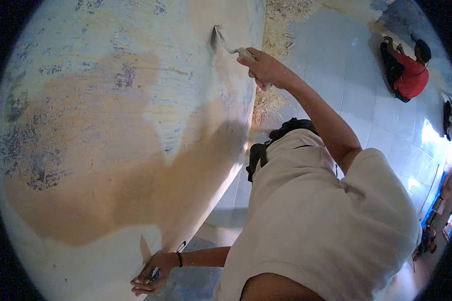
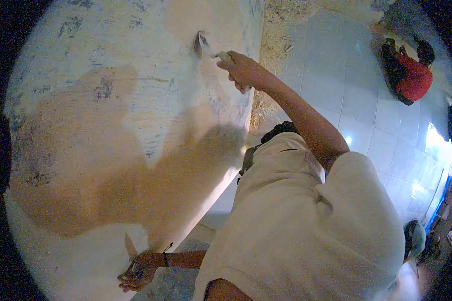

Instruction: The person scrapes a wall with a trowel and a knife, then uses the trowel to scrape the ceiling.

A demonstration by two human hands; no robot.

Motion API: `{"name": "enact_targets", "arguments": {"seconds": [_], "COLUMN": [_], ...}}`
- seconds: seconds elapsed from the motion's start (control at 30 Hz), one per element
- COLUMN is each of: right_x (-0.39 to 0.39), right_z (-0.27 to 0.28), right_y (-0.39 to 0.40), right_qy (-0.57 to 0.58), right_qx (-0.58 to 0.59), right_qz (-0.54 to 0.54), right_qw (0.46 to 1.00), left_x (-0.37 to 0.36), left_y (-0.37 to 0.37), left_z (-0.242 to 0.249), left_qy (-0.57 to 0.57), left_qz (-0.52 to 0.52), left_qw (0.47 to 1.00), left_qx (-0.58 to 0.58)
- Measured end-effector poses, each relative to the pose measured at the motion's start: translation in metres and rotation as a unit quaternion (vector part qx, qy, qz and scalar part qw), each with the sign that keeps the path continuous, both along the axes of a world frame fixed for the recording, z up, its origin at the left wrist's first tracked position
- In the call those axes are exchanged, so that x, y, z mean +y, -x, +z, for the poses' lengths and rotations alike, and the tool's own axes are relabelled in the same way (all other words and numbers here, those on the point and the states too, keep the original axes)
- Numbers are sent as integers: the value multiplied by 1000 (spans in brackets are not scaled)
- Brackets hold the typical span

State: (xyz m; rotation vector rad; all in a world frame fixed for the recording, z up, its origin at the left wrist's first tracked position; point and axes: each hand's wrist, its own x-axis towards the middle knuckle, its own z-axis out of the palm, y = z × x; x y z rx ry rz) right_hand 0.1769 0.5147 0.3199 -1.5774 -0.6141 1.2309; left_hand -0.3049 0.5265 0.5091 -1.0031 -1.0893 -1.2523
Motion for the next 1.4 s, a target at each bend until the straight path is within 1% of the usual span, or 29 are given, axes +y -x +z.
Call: {"name": "enact_targets", "arguments": {"seconds": [0.03, 0.07, 0.17, 0.2, 0.3, 0.33, 0.37, 0.43, 0.47, 0.6, 0.67, 0.8, 0.87, 0.9, 0.97, 1.03, 1.07, 1.13, 1.17, 1.2, 1.3, 1.4], "right_x": [-4, -14, -15, -12, 8, 8, 5, -9, -16, 13, 14, -3, 5, 10, 17, 19, 16, 2, -5, -10, -14, -26], "right_z": [1, 22, 21, 19, -11, -7, -2, 12, 26, 2, -3, 21, 10, -1, -10, 1, 5, 8, 7, 2, 12, 27], "right_y": [4, 17, 24, 20, -16, -10, -1, 21, 28, 1, -2, 27, 18, 12, -5, -16, -12, 12, 23, 31, 45, 66], "right_qy": [-5, 21, 41, 33, -9, -10, 8, 48, 33, 7, 8, 26, 19, 17, -31, -21, 1, 16, 25, 24, 46, 29], "right_qx": [-1, -11, -22, -22, -40, -19, -30, -51, -34, -26, -32, -11, -19, -21, -29, 29, 20, -42, -74, -86, -83, -106], "right_qz": [-3, 5, 57, 25, 12, -10, -5, 4, 5, -37, -32, -42, -46, -47, -19, -52, -34, -13, -2, 4, -17, 19], "right_qw": [1000, 1000, 997, 999, 999, 1000, 999, 998, 999, 999, 999, 999, 999, 999, 999, 998, 999, 999, 997, 996, 995, 994], "left_x": [1, 2, 5, 6, -2, -7, -6, -2, 0, -4, -5, -1, -4, -3, 1, 9, 14, 9, 7, 14, 16, 11], "left_y": [2, 3, 9, 11, 31, 42, 45, 44, 41, 26, 23, 11, 0, 3, 10, 14, 13, -1, -8, -1, -2, -7], "left_z": [-1, -1, 1, 2, 3, 2, 2, 2, 1, 1, 2, 4, 5, 3, 0, -3, -3, -1, -2, -2, 1, -4], "left_qy": [-1, -3, -14, -15, 8, 26, 42, 28, 19, 20, 16, 25, 35, 19, -12, -47, -66, -41, -26, -58, -62, -50], "left_qz": [1, 3, 4, 5, 15, 14, 13, -31, -52, -32, -19, -3, 16, -23, -101, -178, -219, -56, 27, -58, -85, -49], "left_qw": [1000, 1000, 998, 997, 992, 990, 987, 989, 990, 994, 994, 992, 989, 991, 990, 980, 972, 998, 999, 994, 993, 997], "left_qx": [11, 19, 60, 74, 123, 138, 152, 142, 133, 106, 105, 121, 143, 129, 103, 74, 59, 12, -13, -69, -49, -43]}}
